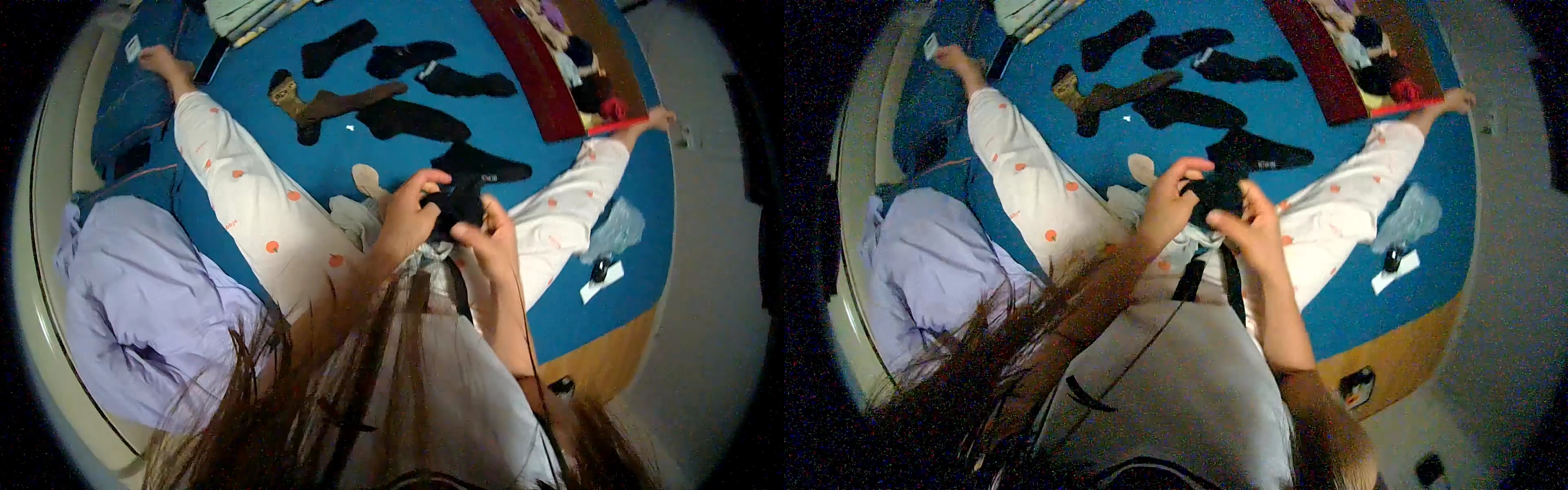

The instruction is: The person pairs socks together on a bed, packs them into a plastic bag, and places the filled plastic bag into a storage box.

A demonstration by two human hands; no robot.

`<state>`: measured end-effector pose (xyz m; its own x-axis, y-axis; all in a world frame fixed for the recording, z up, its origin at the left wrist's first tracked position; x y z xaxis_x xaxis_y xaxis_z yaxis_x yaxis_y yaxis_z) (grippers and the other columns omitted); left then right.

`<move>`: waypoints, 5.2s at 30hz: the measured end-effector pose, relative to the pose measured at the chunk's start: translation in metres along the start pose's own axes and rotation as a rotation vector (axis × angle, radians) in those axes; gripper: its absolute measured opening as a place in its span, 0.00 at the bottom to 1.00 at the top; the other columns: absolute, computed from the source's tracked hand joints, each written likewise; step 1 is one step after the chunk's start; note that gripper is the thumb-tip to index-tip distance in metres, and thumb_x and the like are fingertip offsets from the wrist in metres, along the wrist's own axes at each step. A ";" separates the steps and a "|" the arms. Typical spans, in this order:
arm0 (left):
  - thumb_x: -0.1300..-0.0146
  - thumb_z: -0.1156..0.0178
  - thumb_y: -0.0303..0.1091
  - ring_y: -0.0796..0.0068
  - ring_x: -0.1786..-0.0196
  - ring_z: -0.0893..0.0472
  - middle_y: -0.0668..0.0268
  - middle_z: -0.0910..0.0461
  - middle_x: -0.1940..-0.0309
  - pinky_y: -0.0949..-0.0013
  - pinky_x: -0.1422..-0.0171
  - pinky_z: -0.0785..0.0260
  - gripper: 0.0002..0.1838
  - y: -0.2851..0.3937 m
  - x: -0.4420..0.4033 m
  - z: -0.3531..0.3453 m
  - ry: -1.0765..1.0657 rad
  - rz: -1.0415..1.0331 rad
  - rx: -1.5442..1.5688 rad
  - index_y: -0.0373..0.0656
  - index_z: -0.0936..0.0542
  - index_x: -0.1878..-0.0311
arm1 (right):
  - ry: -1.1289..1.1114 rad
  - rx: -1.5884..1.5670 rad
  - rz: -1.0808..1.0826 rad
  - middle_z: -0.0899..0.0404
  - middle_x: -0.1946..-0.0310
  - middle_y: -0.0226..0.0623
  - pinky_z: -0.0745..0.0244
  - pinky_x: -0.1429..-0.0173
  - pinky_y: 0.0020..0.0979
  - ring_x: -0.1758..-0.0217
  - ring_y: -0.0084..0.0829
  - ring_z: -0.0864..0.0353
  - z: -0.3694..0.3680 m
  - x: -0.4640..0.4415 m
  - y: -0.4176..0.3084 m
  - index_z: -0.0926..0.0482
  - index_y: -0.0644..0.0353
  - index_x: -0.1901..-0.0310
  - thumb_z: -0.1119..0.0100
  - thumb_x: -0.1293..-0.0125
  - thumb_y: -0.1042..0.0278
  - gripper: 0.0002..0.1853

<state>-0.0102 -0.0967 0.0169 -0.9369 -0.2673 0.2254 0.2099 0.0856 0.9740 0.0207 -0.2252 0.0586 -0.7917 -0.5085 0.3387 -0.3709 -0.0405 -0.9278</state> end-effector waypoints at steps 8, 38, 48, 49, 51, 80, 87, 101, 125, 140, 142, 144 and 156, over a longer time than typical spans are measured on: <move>0.54 0.53 0.20 0.72 0.57 0.26 0.60 0.25 0.61 0.75 0.50 0.35 0.18 -0.033 0.014 -0.010 -0.082 0.248 0.741 0.39 0.30 0.56 | 0.294 0.764 0.376 0.24 0.68 0.43 0.31 0.55 0.33 0.63 0.40 0.23 0.016 -0.014 0.002 0.24 0.64 0.63 0.49 0.50 0.81 0.11; 0.51 0.41 0.26 0.59 0.57 0.21 0.57 0.22 0.63 0.62 0.54 0.31 0.19 -0.043 -0.031 0.026 0.025 0.101 -0.066 0.45 0.30 0.53 | 0.262 0.414 0.205 0.26 0.62 0.35 0.34 0.47 0.26 0.56 0.29 0.27 0.000 -0.072 0.028 0.26 0.62 0.53 0.55 0.57 0.89 0.26; 0.56 0.47 0.21 0.55 0.59 0.23 0.55 0.23 0.62 0.63 0.54 0.32 0.12 -0.071 -0.054 0.032 0.080 0.157 0.043 0.36 0.23 0.65 | 0.167 -0.020 -0.121 0.26 0.62 0.33 0.30 0.51 0.23 0.58 0.25 0.26 -0.013 -0.084 0.046 0.32 0.62 0.44 0.53 0.56 0.88 0.31; 0.56 0.48 0.20 0.57 0.59 0.23 0.56 0.23 0.62 0.64 0.53 0.33 0.13 -0.078 -0.052 0.026 0.017 0.299 0.212 0.35 0.22 0.64 | 0.174 -0.013 -0.136 0.25 0.62 0.34 0.29 0.51 0.23 0.58 0.25 0.26 -0.011 -0.089 0.041 0.32 0.62 0.44 0.52 0.56 0.88 0.32; 0.56 0.49 0.19 0.65 0.57 0.23 0.59 0.22 0.59 0.67 0.50 0.33 0.20 -0.057 -0.044 0.031 -0.087 0.398 0.445 0.36 0.22 0.55 | 0.136 -0.017 -0.137 0.24 0.63 0.35 0.27 0.53 0.24 0.59 0.27 0.24 -0.014 -0.098 0.027 0.33 0.63 0.43 0.51 0.58 0.88 0.34; 0.41 0.40 0.42 0.83 0.73 0.28 0.72 0.24 0.75 0.79 0.69 0.37 0.13 -0.075 -0.031 -0.004 -0.285 0.322 0.550 0.41 0.19 0.64 | 0.549 -0.083 0.038 0.21 0.62 0.38 0.28 0.53 0.31 0.60 0.31 0.22 0.142 -0.057 -0.039 0.24 0.65 0.59 0.46 0.36 0.59 0.16; 0.45 0.41 0.27 0.62 0.59 0.24 0.57 0.25 0.55 0.68 0.58 0.30 0.12 -0.044 -0.068 0.096 0.543 -0.218 -0.288 0.43 0.23 0.56 | 0.761 0.563 0.426 0.20 0.64 0.36 0.28 0.55 0.24 0.63 0.25 0.22 0.122 -0.056 -0.108 0.22 0.70 0.59 0.46 0.35 0.67 0.12; 0.48 0.40 0.25 0.67 0.69 0.26 0.62 0.27 0.68 0.69 0.65 0.33 0.09 -0.034 -0.083 0.145 0.645 -0.265 -0.481 0.44 0.20 0.61 | 0.111 1.045 0.164 0.20 0.64 0.44 0.27 0.57 0.35 0.62 0.40 0.21 0.023 -0.111 0.014 0.21 0.64 0.59 0.40 0.42 0.60 0.15; 0.39 0.45 0.26 0.84 0.77 0.32 0.72 0.23 0.74 0.75 0.74 0.41 0.08 -0.085 -0.084 0.178 0.456 -0.052 -0.172 0.42 0.18 0.59 | 1.072 0.907 0.577 0.20 0.72 0.41 0.28 0.62 0.30 0.69 0.30 0.23 0.147 -0.062 -0.125 0.21 0.66 0.66 0.38 0.40 0.62 0.13; 0.54 0.31 0.43 0.48 0.56 0.24 0.51 0.24 0.55 0.54 0.44 0.34 0.31 -0.055 -0.236 0.284 0.638 -0.056 -0.674 0.33 0.25 0.50 | 0.227 1.040 0.548 0.22 0.57 0.44 0.32 0.46 0.36 0.52 0.43 0.24 -0.034 -0.126 -0.051 0.21 0.63 0.61 0.41 0.42 0.68 0.10; 0.52 0.32 0.37 0.58 0.60 0.23 0.55 0.22 0.64 0.61 0.50 0.32 0.25 -0.043 -0.241 0.275 0.618 -0.108 -0.567 0.33 0.25 0.53 | 0.168 0.935 0.436 0.22 0.57 0.45 0.30 0.48 0.37 0.54 0.45 0.24 -0.044 -0.120 -0.042 0.21 0.63 0.61 0.42 0.41 0.68 0.09; 0.50 0.33 0.32 0.64 0.62 0.23 0.58 0.22 0.67 0.65 0.53 0.32 0.20 0.000 -0.218 0.252 0.595 -0.227 -0.360 0.34 0.25 0.56 | 0.148 0.787 0.365 0.20 0.59 0.42 0.29 0.50 0.30 0.56 0.35 0.22 -0.035 -0.121 -0.032 0.21 0.63 0.60 0.42 0.40 0.69 0.09; 0.54 0.39 0.23 0.60 0.50 0.27 0.58 0.29 0.46 0.62 0.44 0.35 0.17 0.111 -0.032 0.062 0.222 -0.622 -0.437 0.39 0.24 0.57 | 0.105 0.095 0.149 0.22 0.64 0.28 0.33 0.57 0.19 0.62 0.17 0.29 -0.059 -0.103 -0.038 0.23 0.67 0.53 0.46 0.35 0.68 0.13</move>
<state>0.0259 -0.0187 0.1162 -0.8502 -0.3317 -0.4087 -0.2001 -0.5145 0.8338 0.0878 -0.1205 0.0681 -0.8824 -0.4227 0.2066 -0.2024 -0.0554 -0.9777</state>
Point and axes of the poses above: each hand's wrist, its own x-axis away from the middle knuckle, its own z-axis out of the back of the hand, y = z × x, the point moved 7 cm from there along -x, towards the middle knuckle
